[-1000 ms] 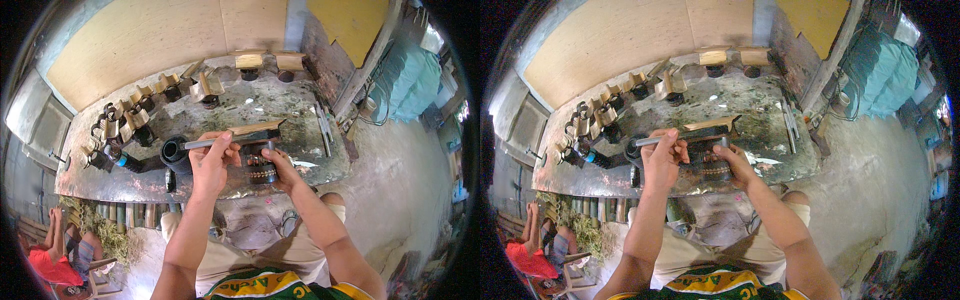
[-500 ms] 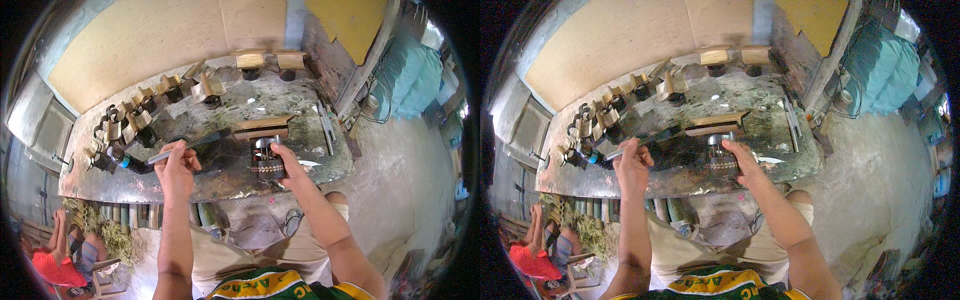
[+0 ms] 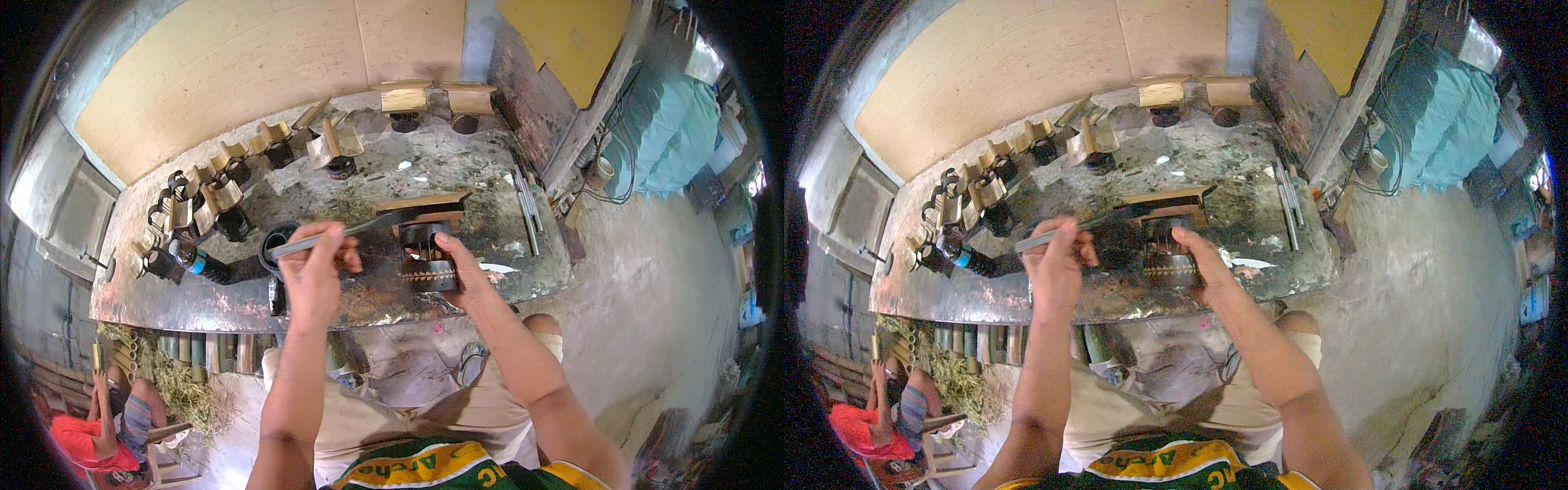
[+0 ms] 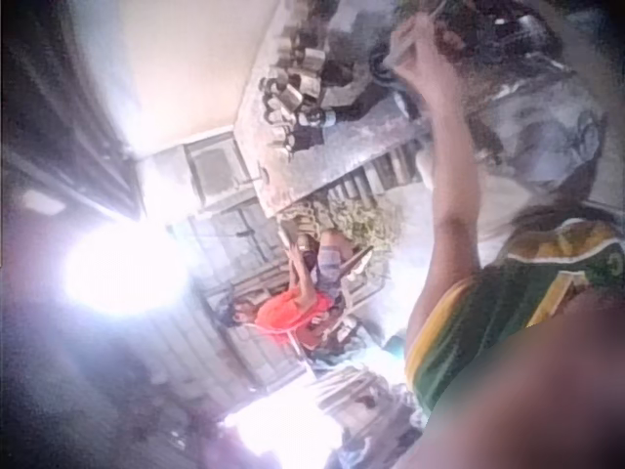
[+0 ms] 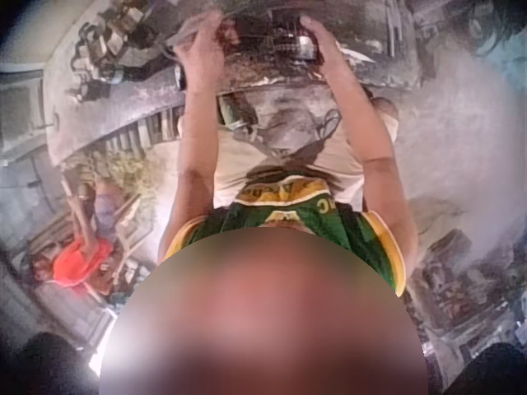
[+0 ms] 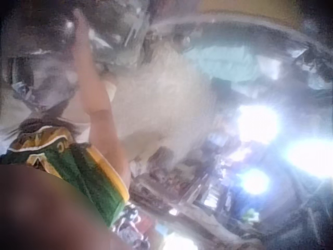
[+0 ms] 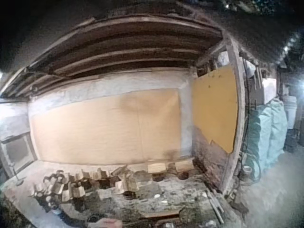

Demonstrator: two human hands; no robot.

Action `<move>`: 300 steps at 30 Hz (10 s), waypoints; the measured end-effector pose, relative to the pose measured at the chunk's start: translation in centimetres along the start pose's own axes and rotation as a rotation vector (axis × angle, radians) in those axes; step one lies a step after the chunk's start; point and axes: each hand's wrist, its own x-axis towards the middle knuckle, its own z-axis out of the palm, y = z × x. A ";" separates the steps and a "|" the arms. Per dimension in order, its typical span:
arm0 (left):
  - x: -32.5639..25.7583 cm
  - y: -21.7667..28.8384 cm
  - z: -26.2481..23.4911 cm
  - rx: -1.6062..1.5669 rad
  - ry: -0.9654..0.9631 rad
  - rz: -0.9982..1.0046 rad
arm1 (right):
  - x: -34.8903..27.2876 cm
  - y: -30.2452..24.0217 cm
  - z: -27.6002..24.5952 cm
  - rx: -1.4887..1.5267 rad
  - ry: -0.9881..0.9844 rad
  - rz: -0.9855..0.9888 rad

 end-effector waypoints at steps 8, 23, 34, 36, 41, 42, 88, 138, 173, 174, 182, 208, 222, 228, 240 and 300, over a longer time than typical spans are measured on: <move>0.0 6.3 -9.4 0.333 0.160 0.232 | 0.0 0.0 -0.8 0.062 -0.101 -0.121; 4.4 4.9 -12.1 1.430 -0.046 0.217 | 1.0 0.3 0.0 0.050 -0.078 -0.186; -1.2 1.5 -12.7 1.221 0.032 0.659 | 0.8 0.1 -0.5 0.009 -0.166 -0.176; -1.3 0.6 -12.6 1.194 0.068 0.730 | 0.7 0.5 -1.1 0.015 -0.051 -0.124; -0.9 0.2 -12.6 1.196 0.078 0.822 | 0.9 0.7 -1.7 -0.041 0.035 -0.161; -0.9 0.4 -12.7 1.200 0.067 0.809 | 0.9 0.8 -1.4 -0.051 0.035 -0.174; -0.3 -2.3 0.8 -0.174 0.174 -0.087 | -1.1 0.2 1.1 0.049 0.109 0.041; 3.8 3.3 0.5 0.225 -0.170 0.130 | 0.0 -0.2 -1.2 0.187 -0.212 0.094; 0.3 -1.8 -1.1 -0.284 0.165 -0.178 | -0.3 -1.0 -2.2 0.464 -0.498 -0.002; 0.2 -1.7 -1.7 -0.276 0.158 -0.153 | -0.4 -1.2 -2.1 0.484 -0.519 -0.002; -1.3 -0.7 -4.0 -0.078 0.179 0.049 | -1.2 -2.8 -2.5 0.128 -0.307 -0.271; -4.9 -7.1 -5.3 0.988 0.013 0.806 | -1.9 -6.0 -3.9 -1.088 0.426 -1.320; -3.5 -10.6 -8.3 1.138 -0.098 0.839 | -0.2 -5.6 -5.9 -0.933 0.486 -1.391; -3.5 -11.5 -8.7 1.146 -0.121 0.896 | 3.9 -4.6 -9.2 -0.527 0.332 -1.042; -3.3 -12.2 -9.6 1.083 -0.198 0.896 | 18.9 -8.6 -14.1 -0.644 0.820 -1.295; -3.0 -10.6 -11.5 0.790 -0.293 0.651 | 32.6 -1.0 4.8 -1.141 0.049 -0.475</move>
